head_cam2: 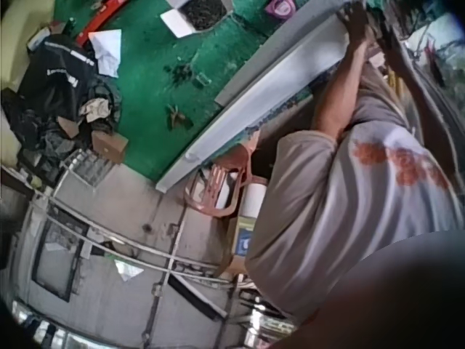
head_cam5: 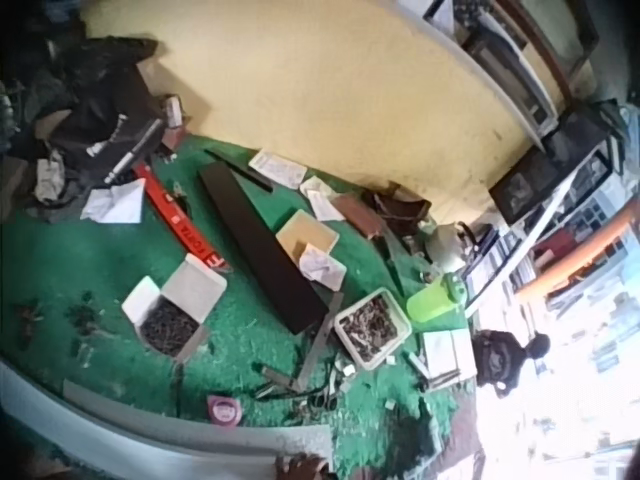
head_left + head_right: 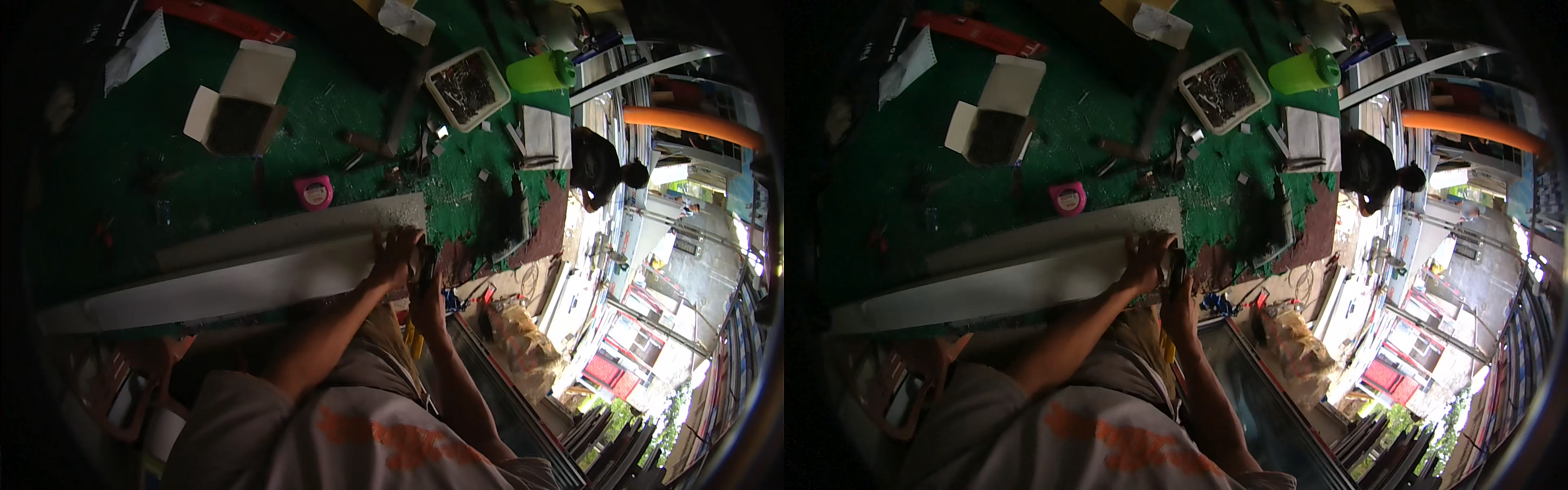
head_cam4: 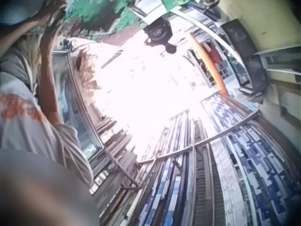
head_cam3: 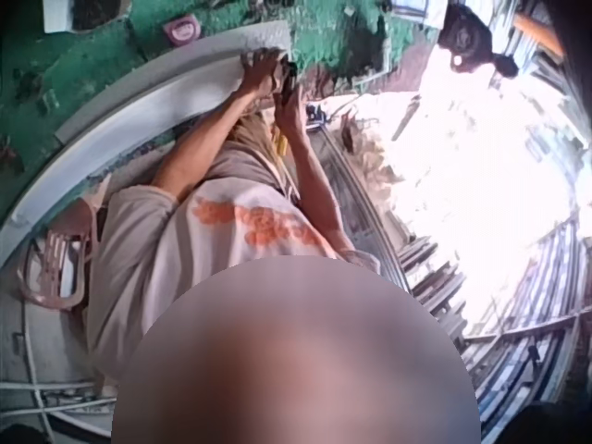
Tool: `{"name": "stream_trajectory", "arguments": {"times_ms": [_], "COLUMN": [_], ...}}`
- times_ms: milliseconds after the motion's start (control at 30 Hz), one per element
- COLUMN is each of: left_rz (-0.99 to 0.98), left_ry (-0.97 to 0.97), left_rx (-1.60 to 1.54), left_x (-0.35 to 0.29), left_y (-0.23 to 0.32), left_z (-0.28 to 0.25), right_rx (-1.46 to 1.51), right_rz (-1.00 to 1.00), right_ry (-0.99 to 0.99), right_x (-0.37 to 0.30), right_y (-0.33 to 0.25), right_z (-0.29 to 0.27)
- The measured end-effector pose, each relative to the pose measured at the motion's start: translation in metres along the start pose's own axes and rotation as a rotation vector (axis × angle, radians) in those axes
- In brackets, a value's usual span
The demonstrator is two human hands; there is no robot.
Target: The person assembles a long white metal frame on a green workbench. They use a power drill to drive screws into the frame and a hammer to tap components into place, repeatedly adjusting and securing the frame sections.
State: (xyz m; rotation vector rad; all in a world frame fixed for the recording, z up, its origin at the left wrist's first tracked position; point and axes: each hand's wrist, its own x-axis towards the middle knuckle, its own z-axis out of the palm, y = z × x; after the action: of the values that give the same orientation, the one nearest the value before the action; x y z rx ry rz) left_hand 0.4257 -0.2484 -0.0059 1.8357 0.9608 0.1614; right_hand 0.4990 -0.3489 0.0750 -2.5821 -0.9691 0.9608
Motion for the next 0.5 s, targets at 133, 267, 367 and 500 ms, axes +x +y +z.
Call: {"name": "stream_trajectory", "arguments": {"times_ms": [133,267,367,500], "left_rz": [-0.018,-0.008,0.009,0.1], "left_ry": [-0.047,-0.117,-0.164,-0.095], "left_rx": [-0.029,0.043,0.125,0.187], "left_x": [0.001,0.005,0.0,0.0], "left_y": [0.0,0.0,-0.002,-0.007], "left_z": [-0.003,-0.01,-0.014,-0.009], "right_rx": [0.036,0.026,0.049,0.181], "right_rz": [0.019,0.069,0.122,0.125], "right_ry": [-0.032,-0.009,-0.017,0.006], "right_x": [-0.001,0.0,-0.002,-0.012], "right_y": [-0.005,-0.014,-0.016,-0.004], "right_z": [0.0,-0.005,-0.003,0.001]}}
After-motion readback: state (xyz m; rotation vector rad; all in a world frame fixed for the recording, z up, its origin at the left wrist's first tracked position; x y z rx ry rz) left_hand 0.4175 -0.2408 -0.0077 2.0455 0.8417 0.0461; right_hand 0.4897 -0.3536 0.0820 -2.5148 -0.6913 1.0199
